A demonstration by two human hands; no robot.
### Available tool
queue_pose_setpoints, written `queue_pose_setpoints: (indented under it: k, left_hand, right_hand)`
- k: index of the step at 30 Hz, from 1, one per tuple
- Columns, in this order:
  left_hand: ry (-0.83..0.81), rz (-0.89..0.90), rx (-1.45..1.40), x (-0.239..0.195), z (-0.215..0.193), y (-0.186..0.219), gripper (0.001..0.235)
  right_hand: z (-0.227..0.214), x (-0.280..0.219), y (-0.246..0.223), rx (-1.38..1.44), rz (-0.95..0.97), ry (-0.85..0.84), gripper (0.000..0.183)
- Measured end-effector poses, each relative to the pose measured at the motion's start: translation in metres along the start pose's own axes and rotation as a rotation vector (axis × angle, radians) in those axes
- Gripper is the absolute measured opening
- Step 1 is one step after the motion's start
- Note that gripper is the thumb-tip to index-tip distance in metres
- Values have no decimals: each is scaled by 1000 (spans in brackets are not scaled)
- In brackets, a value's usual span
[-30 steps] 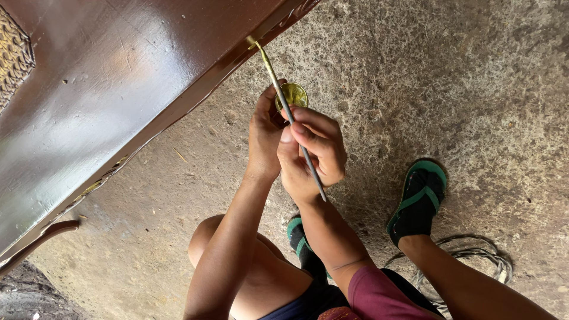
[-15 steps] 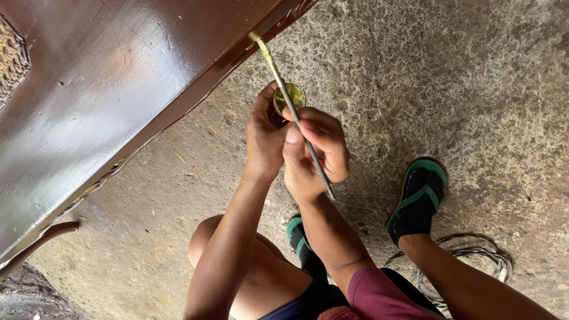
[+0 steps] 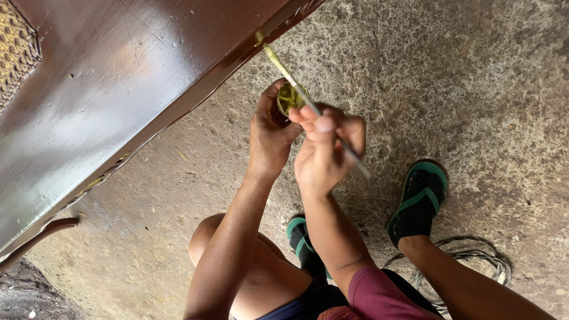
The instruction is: The person paints the carved edges of a brown wooden table with gold paint using a small brush. They repeatedly dip the brush into a small container of gold paint held in the left hand and apply it to the decorative details.
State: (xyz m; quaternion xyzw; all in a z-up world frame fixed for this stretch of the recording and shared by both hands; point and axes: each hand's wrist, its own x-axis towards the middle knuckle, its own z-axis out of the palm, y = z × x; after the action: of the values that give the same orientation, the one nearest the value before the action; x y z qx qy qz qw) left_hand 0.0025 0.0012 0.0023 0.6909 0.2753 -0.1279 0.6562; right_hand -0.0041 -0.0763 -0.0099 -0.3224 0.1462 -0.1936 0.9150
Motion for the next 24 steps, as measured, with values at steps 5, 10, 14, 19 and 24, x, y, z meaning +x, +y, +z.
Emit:
queue_pose_setpoints:
  k: [5,10,14,19,24]
  left_hand:
    - [4,34,-16,0,-2,-2,73]
    - [6,39,-6,0,-3,-4,74]
    - [5,45,12,1,-2,-6,74]
    - [0,44,-28,2,-2,-9,74]
    - [0,57,-13,2,-2,-7,74]
  right_hand:
    - [-8,3,-1,136,99,35,14]
    - [-2,2,-3,69,101,24,16]
    - [0,5,-3,47,106,22,16]
    - [0,5,-3,49,114,27,18]
    - [0,5,-2,25,126,33,18]
